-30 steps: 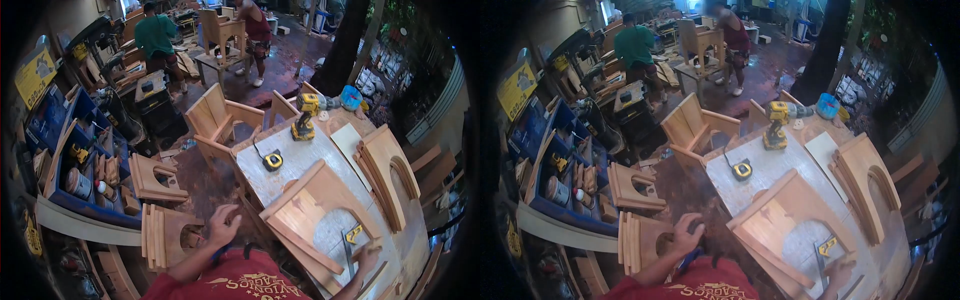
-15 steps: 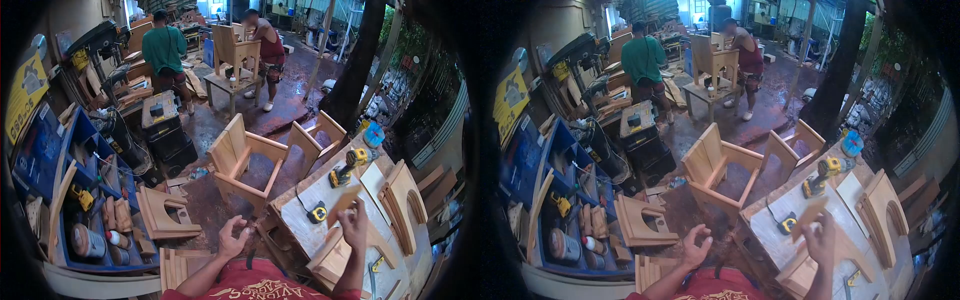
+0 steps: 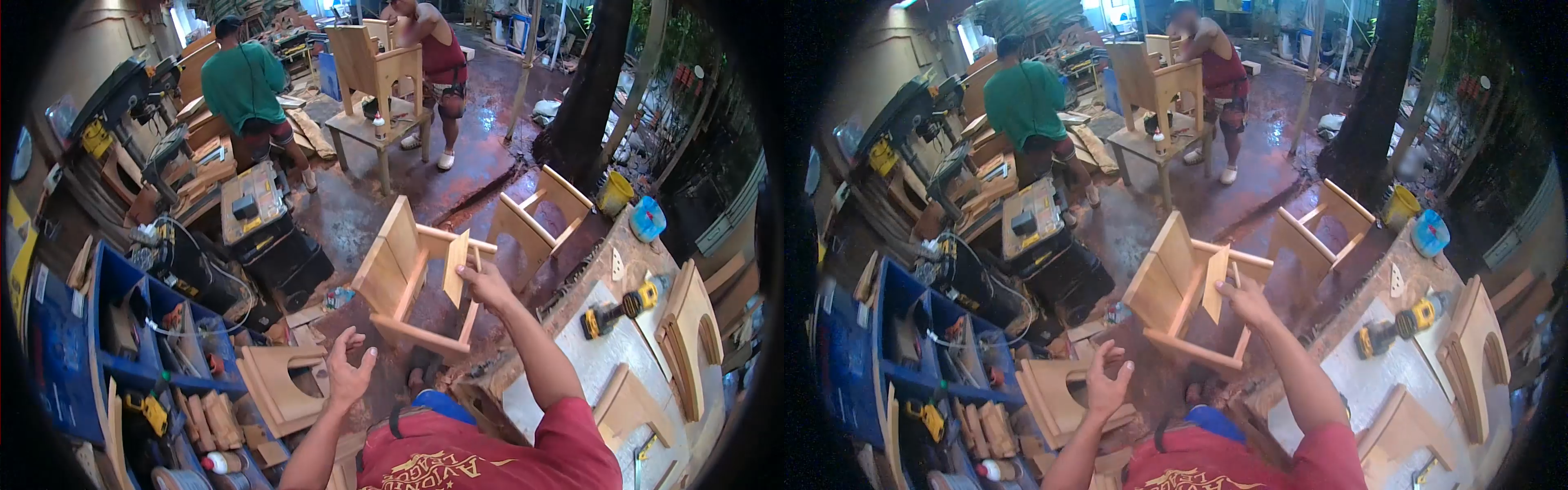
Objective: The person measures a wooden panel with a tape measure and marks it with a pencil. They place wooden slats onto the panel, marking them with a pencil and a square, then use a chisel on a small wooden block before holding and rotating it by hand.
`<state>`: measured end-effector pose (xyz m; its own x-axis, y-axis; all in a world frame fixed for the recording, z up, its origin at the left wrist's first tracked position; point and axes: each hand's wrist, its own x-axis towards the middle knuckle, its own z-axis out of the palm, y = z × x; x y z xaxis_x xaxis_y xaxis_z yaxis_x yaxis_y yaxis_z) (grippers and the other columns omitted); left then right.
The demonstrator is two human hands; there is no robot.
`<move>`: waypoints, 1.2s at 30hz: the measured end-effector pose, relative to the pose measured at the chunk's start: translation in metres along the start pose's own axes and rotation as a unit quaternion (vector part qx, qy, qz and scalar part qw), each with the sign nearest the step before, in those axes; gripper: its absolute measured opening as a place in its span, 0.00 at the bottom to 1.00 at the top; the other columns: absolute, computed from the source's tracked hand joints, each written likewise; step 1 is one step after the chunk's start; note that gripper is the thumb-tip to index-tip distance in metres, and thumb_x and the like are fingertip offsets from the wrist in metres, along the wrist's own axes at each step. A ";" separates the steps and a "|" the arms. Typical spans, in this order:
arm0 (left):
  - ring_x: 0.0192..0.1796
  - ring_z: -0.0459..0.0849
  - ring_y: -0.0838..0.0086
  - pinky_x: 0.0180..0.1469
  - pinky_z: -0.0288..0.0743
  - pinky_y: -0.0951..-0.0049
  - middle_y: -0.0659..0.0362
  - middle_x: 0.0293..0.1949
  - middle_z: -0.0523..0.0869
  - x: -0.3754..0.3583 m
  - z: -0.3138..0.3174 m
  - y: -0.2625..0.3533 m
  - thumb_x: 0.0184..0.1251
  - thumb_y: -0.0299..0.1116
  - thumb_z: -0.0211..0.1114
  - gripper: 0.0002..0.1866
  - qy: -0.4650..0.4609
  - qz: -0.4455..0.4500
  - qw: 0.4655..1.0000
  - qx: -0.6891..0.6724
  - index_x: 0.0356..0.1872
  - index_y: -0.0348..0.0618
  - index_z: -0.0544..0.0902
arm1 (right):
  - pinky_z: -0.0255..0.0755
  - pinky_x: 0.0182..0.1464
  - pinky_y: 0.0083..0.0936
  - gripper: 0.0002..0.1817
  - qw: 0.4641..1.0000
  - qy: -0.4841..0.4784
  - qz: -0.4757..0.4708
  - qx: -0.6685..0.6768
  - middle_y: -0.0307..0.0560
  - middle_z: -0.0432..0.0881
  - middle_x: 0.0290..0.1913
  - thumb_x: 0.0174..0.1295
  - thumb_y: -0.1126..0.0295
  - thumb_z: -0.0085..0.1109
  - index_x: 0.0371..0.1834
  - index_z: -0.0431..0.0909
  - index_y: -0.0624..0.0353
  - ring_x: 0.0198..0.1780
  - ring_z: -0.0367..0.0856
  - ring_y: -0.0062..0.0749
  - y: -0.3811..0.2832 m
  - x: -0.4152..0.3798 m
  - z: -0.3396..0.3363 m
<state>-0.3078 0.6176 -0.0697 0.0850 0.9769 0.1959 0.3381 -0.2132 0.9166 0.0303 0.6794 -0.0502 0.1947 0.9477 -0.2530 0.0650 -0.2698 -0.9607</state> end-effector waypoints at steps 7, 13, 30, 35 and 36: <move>0.55 0.84 0.63 0.61 0.78 0.63 0.50 0.52 0.84 0.111 0.046 -0.060 0.67 0.32 0.71 0.31 -0.065 -0.089 0.993 0.038 0.68 0.32 0.71 | 0.75 0.44 0.30 0.24 0.999 -0.024 -0.004 -0.037 0.42 0.87 0.45 0.70 0.61 0.64 0.64 0.80 0.64 0.42 0.80 0.27 0.129 0.165 0.008; 0.68 0.71 0.43 0.72 0.64 0.50 0.37 0.64 0.74 0.212 0.077 -0.101 0.63 0.41 0.72 0.38 -0.117 -0.043 0.956 0.266 0.70 0.32 0.68 | 0.77 0.56 0.36 0.24 0.969 -0.123 0.103 -0.189 0.49 0.88 0.46 0.64 0.59 0.69 0.59 0.83 0.62 0.49 0.85 0.37 0.213 0.217 -0.009; 0.52 0.82 0.33 0.55 0.74 0.43 0.33 0.48 0.84 0.349 0.182 -0.233 0.64 0.28 0.68 0.31 -0.268 -0.038 0.935 0.228 0.66 0.31 0.67 | 0.79 0.53 0.36 0.23 0.911 -0.133 0.357 -0.160 0.55 0.90 0.46 0.64 0.64 0.72 0.58 0.83 0.66 0.47 0.86 0.35 0.498 0.279 0.108; 0.53 0.81 0.32 0.57 0.73 0.44 0.31 0.51 0.82 0.348 0.179 -0.247 0.65 0.29 0.68 0.31 -0.278 -0.031 0.932 0.230 0.66 0.28 0.65 | 0.78 0.54 0.40 0.26 0.888 -0.190 0.374 -0.188 0.60 0.89 0.46 0.61 0.59 0.73 0.56 0.83 0.67 0.49 0.88 0.45 0.480 0.255 0.118; 0.54 0.81 0.32 0.58 0.73 0.44 0.31 0.51 0.82 0.347 0.179 -0.246 0.65 0.29 0.68 0.32 -0.280 -0.044 0.932 0.226 0.66 0.28 0.65 | 0.79 0.54 0.42 0.26 0.892 -0.186 0.368 -0.183 0.64 0.89 0.46 0.59 0.57 0.74 0.52 0.85 0.69 0.50 0.88 0.51 0.485 0.251 0.119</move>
<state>-0.1932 1.0072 -0.2898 0.4720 0.8581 -0.2020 0.7164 -0.2399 0.6551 -0.0057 0.8071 -0.5933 -0.0172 0.4631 -0.8861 0.3814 -0.8162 -0.4340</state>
